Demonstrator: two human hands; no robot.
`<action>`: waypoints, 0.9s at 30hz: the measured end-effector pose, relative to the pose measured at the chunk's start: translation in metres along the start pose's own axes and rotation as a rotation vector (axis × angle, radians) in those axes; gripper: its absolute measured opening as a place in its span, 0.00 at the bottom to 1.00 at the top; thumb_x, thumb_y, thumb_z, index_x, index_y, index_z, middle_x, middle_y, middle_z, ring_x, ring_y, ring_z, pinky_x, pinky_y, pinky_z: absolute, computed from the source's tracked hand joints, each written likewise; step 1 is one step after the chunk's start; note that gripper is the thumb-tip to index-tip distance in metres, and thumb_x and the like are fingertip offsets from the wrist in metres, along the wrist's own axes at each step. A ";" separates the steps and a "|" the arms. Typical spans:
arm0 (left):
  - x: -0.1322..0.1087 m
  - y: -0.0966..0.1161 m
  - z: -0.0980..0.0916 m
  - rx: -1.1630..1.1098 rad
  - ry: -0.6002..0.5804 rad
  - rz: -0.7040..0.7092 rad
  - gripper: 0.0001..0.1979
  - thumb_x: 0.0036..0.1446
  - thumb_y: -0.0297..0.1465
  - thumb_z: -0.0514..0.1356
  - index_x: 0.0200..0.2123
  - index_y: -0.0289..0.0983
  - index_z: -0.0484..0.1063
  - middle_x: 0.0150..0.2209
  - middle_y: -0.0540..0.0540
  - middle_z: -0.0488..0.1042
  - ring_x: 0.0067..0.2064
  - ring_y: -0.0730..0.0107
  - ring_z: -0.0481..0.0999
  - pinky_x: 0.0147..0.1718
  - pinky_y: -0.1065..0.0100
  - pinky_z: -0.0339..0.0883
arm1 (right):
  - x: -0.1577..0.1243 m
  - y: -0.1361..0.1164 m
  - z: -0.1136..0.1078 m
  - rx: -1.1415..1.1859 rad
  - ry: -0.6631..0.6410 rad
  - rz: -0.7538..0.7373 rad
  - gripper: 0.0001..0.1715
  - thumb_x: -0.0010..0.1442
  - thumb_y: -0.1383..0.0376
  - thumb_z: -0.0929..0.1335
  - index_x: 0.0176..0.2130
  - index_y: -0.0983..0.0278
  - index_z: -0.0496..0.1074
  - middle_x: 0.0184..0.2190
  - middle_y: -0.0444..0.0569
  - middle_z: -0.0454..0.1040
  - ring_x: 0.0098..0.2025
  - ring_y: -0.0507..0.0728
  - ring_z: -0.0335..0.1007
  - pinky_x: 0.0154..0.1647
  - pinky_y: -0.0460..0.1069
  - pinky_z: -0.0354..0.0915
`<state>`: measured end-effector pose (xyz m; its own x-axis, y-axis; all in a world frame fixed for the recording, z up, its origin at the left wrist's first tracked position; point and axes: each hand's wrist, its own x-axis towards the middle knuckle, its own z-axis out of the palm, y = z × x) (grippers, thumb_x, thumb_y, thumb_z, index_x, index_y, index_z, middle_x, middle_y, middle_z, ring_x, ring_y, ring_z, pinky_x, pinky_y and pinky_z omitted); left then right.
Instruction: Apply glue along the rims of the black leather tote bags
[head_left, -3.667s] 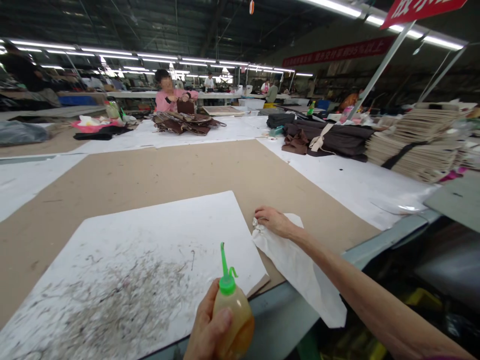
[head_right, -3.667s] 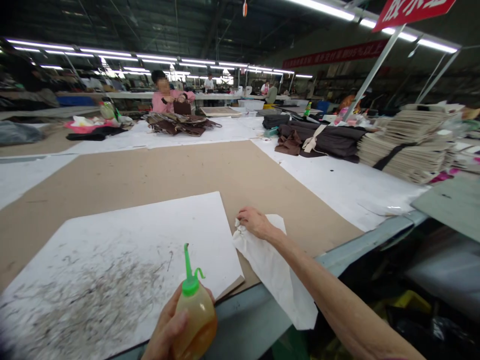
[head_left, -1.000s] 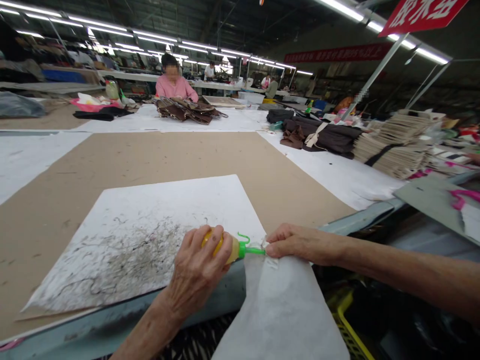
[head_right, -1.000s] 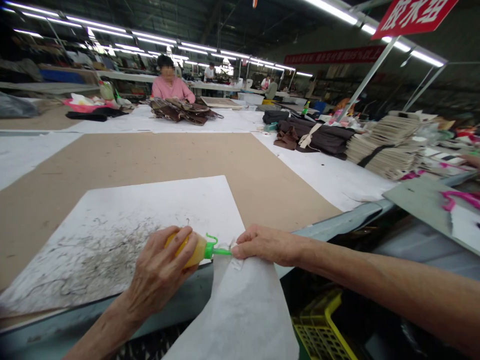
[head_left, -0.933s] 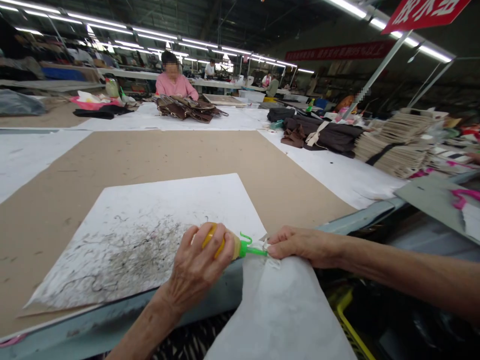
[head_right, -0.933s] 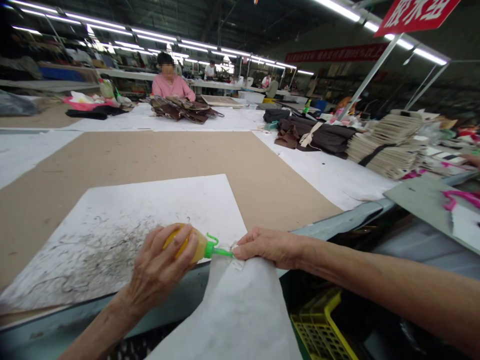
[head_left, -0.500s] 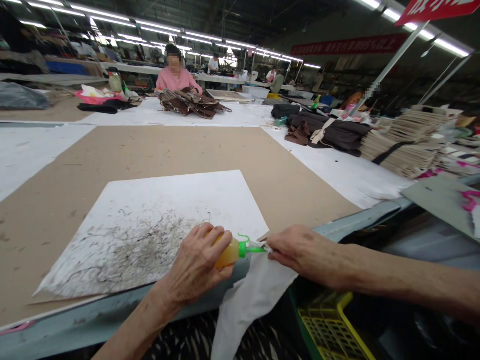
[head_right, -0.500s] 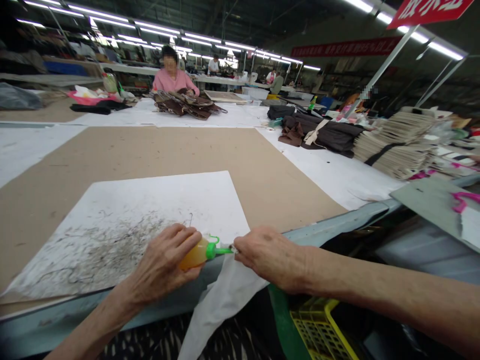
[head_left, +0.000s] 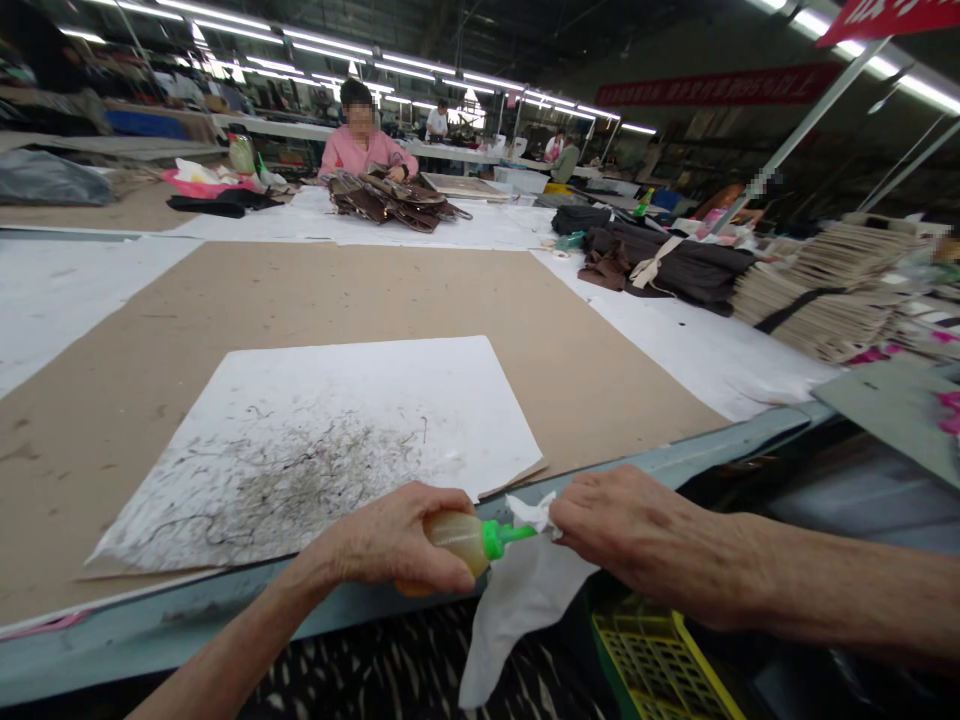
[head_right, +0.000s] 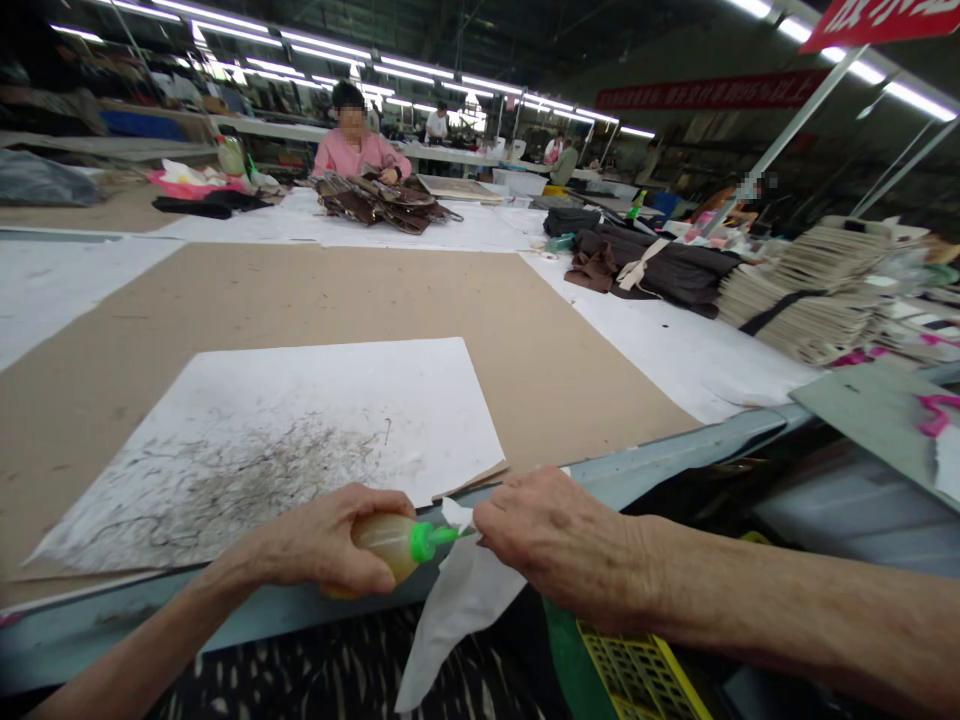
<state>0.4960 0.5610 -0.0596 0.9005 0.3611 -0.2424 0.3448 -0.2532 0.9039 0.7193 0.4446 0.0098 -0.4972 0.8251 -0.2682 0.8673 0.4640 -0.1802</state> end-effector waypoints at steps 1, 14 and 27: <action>-0.001 0.001 0.002 0.173 0.114 0.057 0.10 0.41 0.32 0.61 0.32 0.41 0.74 0.26 0.53 0.72 0.28 0.69 0.69 0.25 0.72 0.59 | 0.001 0.003 -0.001 0.155 -0.008 0.075 0.10 0.61 0.72 0.62 0.27 0.65 0.62 0.23 0.44 0.62 0.24 0.53 0.56 0.24 0.48 0.49; -0.015 -0.015 0.002 1.359 0.915 0.738 0.12 0.53 0.25 0.59 0.43 0.37 0.66 0.44 0.40 0.74 0.47 0.56 0.70 0.43 0.55 0.67 | 0.003 0.012 0.008 1.625 -0.189 0.510 0.23 0.48 0.51 0.73 0.29 0.70 0.70 0.23 0.46 0.64 0.20 0.48 0.53 0.21 0.43 0.50; -0.025 -0.041 -0.004 1.259 0.956 0.751 0.15 0.50 0.25 0.63 0.42 0.30 0.67 0.42 0.34 0.73 0.45 0.52 0.71 0.41 0.54 0.71 | -0.011 0.017 -0.012 1.288 -0.178 0.495 0.22 0.57 0.52 0.69 0.26 0.68 0.65 0.21 0.42 0.58 0.20 0.48 0.50 0.19 0.42 0.46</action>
<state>0.4581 0.5662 -0.0887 0.6475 0.0878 0.7570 0.3575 -0.9122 -0.2000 0.7399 0.4470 0.0211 -0.2291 0.7175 -0.6578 0.3681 -0.5617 -0.7409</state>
